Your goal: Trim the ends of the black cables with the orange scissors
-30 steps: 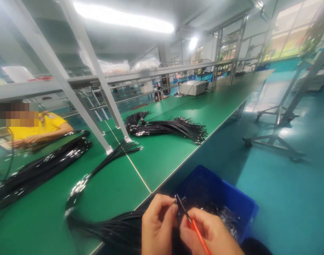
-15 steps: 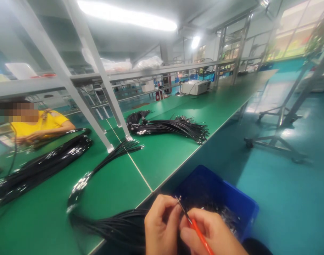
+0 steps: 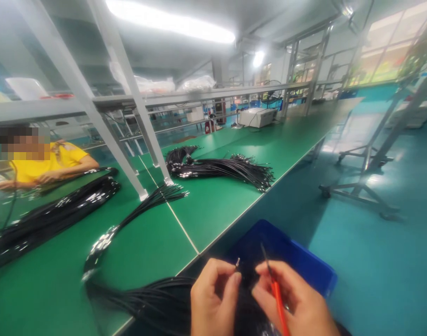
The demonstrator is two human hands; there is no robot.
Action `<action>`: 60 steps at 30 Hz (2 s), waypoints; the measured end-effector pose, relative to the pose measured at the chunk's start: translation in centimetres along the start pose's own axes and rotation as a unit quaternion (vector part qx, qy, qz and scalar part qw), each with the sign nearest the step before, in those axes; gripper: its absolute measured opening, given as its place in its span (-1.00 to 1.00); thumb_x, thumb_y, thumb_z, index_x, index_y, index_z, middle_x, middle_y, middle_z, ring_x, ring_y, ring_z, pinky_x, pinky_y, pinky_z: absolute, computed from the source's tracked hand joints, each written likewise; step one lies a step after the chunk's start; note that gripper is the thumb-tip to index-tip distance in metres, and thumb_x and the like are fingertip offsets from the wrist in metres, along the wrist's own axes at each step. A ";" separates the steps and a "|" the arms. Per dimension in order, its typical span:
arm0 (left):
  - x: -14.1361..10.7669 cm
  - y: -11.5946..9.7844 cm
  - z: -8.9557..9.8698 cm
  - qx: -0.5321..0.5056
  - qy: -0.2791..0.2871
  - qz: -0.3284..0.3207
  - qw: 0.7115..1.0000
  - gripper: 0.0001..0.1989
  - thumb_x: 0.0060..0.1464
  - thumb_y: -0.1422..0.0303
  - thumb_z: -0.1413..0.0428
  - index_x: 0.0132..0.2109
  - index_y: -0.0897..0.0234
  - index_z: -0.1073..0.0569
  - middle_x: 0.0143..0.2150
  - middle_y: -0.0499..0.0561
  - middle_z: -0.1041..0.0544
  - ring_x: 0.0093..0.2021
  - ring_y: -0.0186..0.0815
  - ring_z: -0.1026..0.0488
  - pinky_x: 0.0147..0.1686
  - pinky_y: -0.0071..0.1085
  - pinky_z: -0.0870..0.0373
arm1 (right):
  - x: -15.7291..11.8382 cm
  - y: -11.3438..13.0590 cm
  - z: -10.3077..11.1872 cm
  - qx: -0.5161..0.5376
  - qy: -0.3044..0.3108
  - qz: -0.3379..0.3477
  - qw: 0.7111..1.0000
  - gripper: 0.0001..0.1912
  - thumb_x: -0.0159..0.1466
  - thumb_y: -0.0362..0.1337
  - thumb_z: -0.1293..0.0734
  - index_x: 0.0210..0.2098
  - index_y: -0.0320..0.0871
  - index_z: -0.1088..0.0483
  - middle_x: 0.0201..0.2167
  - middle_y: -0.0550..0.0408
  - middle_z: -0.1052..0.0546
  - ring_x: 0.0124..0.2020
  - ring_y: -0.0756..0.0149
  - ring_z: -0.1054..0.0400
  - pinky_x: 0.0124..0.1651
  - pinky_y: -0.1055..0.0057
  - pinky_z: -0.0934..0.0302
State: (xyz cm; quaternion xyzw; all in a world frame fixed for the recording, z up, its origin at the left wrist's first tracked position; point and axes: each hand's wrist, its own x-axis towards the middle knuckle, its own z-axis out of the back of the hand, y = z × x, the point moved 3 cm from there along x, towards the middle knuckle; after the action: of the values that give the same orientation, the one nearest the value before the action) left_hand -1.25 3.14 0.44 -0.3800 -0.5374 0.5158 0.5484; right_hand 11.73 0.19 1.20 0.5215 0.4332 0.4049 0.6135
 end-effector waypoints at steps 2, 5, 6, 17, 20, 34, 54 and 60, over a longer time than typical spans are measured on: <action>-0.2 -0.1 -0.2 0.012 0.009 -0.011 1.000 -0.87 -0.03 0.35 -0.15 -0.50 0.24 -0.44 -0.57 -0.10 -0.41 -0.56 -0.37 -0.32 -0.53 -0.51 -0.23 | 0.4 0.4 -0.1 0.031 -0.061 0.051 0.996 -0.77 0.01 -0.19 -0.38 -0.32 -0.07 -0.36 -0.45 0.15 -0.54 -0.43 0.29 -0.43 -0.29 0.43 -0.31; -0.5 -0.3 -0.4 0.039 0.017 -0.036 0.998 -0.85 -0.01 0.36 -0.12 -0.52 0.24 -0.44 -0.56 -0.09 -0.42 -0.56 -0.37 -0.33 -0.53 -0.51 -0.23 | 1.2 0.9 -0.6 0.035 -0.074 0.114 0.990 -0.82 0.05 -0.23 -0.37 -0.34 -0.06 -0.36 -0.47 0.16 -0.54 -0.43 0.29 -0.47 -0.32 0.46 -0.35; -0.7 -0.3 -0.4 0.048 0.018 -0.043 0.998 -0.84 -0.01 0.36 -0.12 -0.52 0.24 -0.44 -0.56 -0.08 -0.43 -0.56 -0.37 -0.33 -0.53 -0.51 -0.23 | 1.4 0.9 -0.8 0.024 -0.075 0.131 0.988 -0.85 0.07 -0.23 -0.37 -0.34 -0.06 -0.36 -0.50 0.17 -0.52 -0.48 0.31 -0.46 -0.37 0.47 -0.35; -1.1 -1.2 -0.8 0.027 0.024 -0.004 0.999 -0.80 0.02 0.30 -0.09 -0.51 0.26 -0.45 -0.55 -0.06 -0.48 -0.54 -0.36 -0.41 -0.51 -0.53 -0.30 | 0.5 -0.3 -2.3 0.194 -0.026 0.030 0.980 -0.76 0.02 -0.31 -0.41 -0.30 -0.05 -0.36 -0.48 0.21 -0.51 -0.43 0.33 -0.45 -0.37 0.51 -0.32; -0.8 -1.2 -0.6 -0.004 0.037 0.017 0.999 -0.84 -0.01 0.33 -0.11 -0.50 0.27 -0.45 -0.56 -0.07 -0.47 -0.55 -0.37 -0.38 -0.52 -0.53 -0.28 | 0.4 0.0 -2.1 0.245 -0.038 0.012 0.969 -0.71 -0.03 -0.31 -0.44 -0.30 -0.04 -0.38 -0.47 0.21 -0.51 -0.40 0.34 -0.43 -0.34 0.50 -0.30; 0.1 0.2 -0.3 -0.236 0.164 0.181 0.941 -0.63 -0.20 0.11 -0.30 -0.50 0.34 -0.40 -0.69 -0.16 -0.31 -0.71 -0.55 -0.11 -0.71 -0.63 0.00 | 1.0 1.2 -1.6 0.280 0.054 -0.078 0.955 -0.63 -0.04 -0.19 -0.51 -0.28 -0.11 -0.38 -0.55 0.22 -0.43 -0.63 0.52 -0.17 -0.56 0.58 -0.03; 0.7 -0.7 1.0 -0.246 0.150 0.202 0.936 -0.68 -0.20 0.19 -0.31 -0.48 0.34 -0.41 -0.64 -0.15 -0.30 -0.65 -0.54 -0.08 -0.65 -0.60 0.02 | 0.9 0.5 0.8 0.166 0.426 -0.166 0.874 -0.49 0.08 0.13 -0.36 -0.28 -0.22 -0.38 -0.58 0.14 -0.38 -0.64 0.56 -0.02 -0.61 0.58 0.12; 0.9 -0.7 0.9 -0.231 0.150 0.193 0.942 -0.64 -0.20 0.15 -0.30 -0.50 0.34 -0.39 -0.64 -0.15 -0.31 -0.67 -0.56 -0.06 -0.67 -0.61 0.04 | 0.9 1.0 0.7 0.110 0.406 -0.160 0.893 -0.53 0.03 0.12 -0.40 -0.35 -0.17 -0.40 -0.64 0.23 -0.34 -0.69 0.58 -0.01 -0.67 0.57 0.23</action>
State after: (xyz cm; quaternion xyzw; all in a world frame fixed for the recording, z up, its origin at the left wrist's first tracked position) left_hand -2.12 3.80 1.45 -0.6658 -0.4697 0.4102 0.4096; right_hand 12.58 0.95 2.12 0.2995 0.7641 0.4275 0.3791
